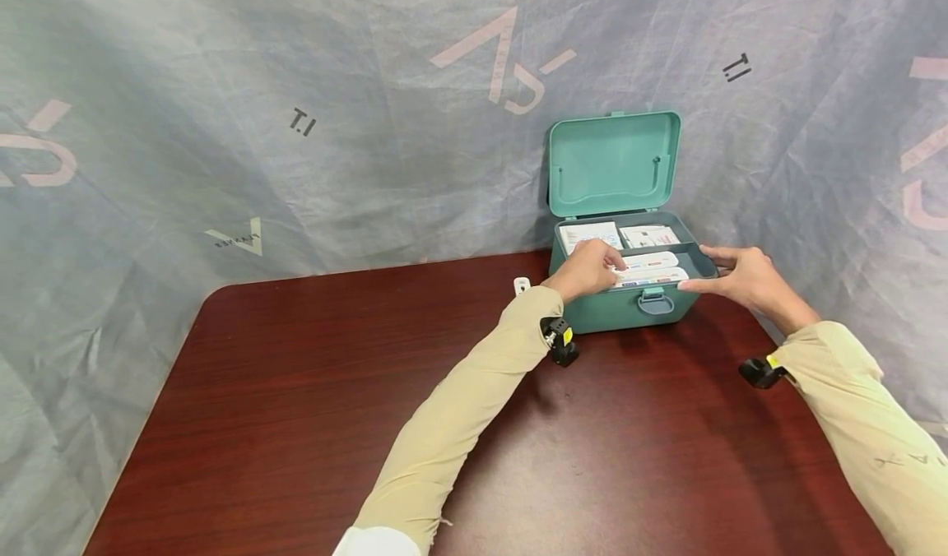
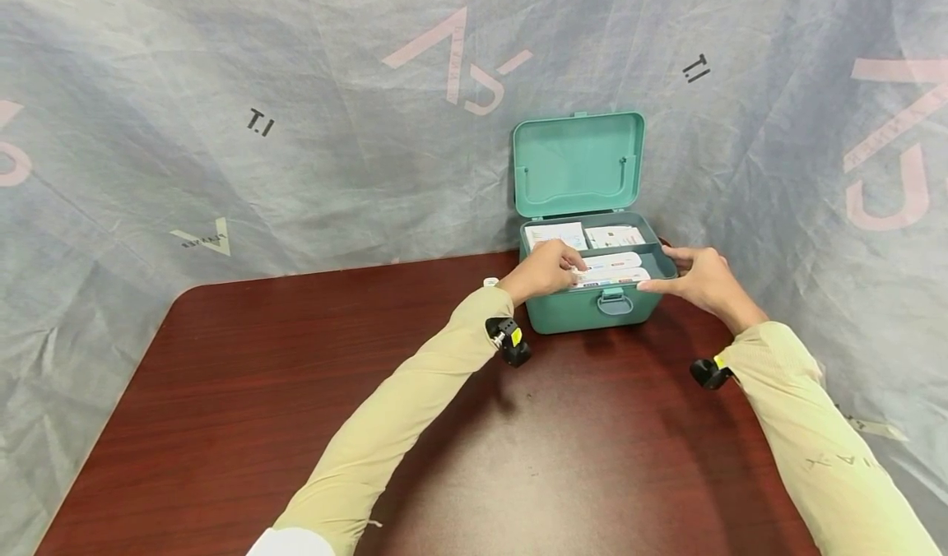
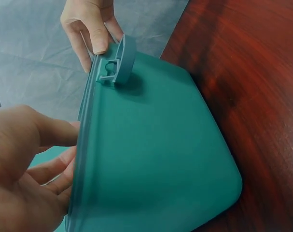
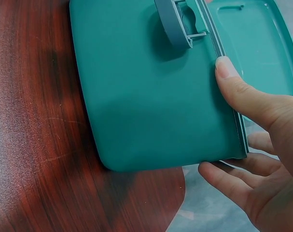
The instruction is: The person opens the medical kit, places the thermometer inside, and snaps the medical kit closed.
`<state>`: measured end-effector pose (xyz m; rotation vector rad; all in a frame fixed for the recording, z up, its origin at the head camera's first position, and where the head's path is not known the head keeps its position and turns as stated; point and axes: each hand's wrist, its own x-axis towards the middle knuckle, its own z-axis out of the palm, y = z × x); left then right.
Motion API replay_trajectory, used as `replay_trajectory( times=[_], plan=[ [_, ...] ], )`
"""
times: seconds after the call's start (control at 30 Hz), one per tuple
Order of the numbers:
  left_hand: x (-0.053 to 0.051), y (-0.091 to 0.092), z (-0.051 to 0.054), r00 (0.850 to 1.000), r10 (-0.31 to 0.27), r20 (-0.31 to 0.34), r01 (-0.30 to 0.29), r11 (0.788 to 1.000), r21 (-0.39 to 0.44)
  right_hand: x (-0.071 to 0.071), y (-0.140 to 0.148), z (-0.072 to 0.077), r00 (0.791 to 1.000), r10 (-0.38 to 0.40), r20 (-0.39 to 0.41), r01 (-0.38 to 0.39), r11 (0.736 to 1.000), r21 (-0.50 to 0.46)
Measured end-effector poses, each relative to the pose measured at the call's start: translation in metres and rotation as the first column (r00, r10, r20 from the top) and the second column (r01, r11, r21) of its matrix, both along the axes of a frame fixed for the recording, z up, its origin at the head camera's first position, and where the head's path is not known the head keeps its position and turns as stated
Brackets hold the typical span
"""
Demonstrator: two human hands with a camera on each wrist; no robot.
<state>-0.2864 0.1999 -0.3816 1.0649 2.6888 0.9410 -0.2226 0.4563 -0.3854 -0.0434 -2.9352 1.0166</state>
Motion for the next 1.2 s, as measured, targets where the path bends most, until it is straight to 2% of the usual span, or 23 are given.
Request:
replay_trajectory(
  times=[0.33, 0.53, 0.67, 0.93, 1.1, 1.2],
  plan=[
    [0.001, -0.014, 0.007, 0.998, 0.044, -0.033, -0.041, 0.995, 0.092, 0.003, -0.004, 0.002, 1.0, 0.005, 0.002, -0.005, 1.0, 0.001],
    [0.004, -0.026, 0.01, 0.995, 0.101, -0.01, -0.098, 0.981, 0.166, 0.002, -0.005, 0.001, 1.0, 0.004, 0.02, -0.005, 1.0, 0.024],
    [0.004, -0.032, 0.011, 0.992, 0.127, -0.016, -0.121, 0.97, 0.211, 0.003, -0.005, 0.0, 0.999, 0.001, 0.032, -0.002, 1.0, 0.029],
    [0.009, -0.043, 0.014, 0.977, 0.212, 0.01, -0.205, 0.934, 0.292, 0.005, -0.003, 0.002, 0.999, -0.008, 0.036, 0.007, 0.999, 0.033],
    [0.011, -0.049, 0.014, 0.962, 0.273, -0.025, -0.249, 0.91, 0.33, 0.005, -0.003, 0.003, 1.0, -0.006, 0.026, 0.006, 0.999, 0.033],
    [0.013, -0.054, 0.013, 0.954, 0.3, -0.022, -0.272, 0.891, 0.362, 0.004, -0.004, 0.004, 1.0, -0.006, 0.03, 0.005, 0.999, 0.038]
  ],
)
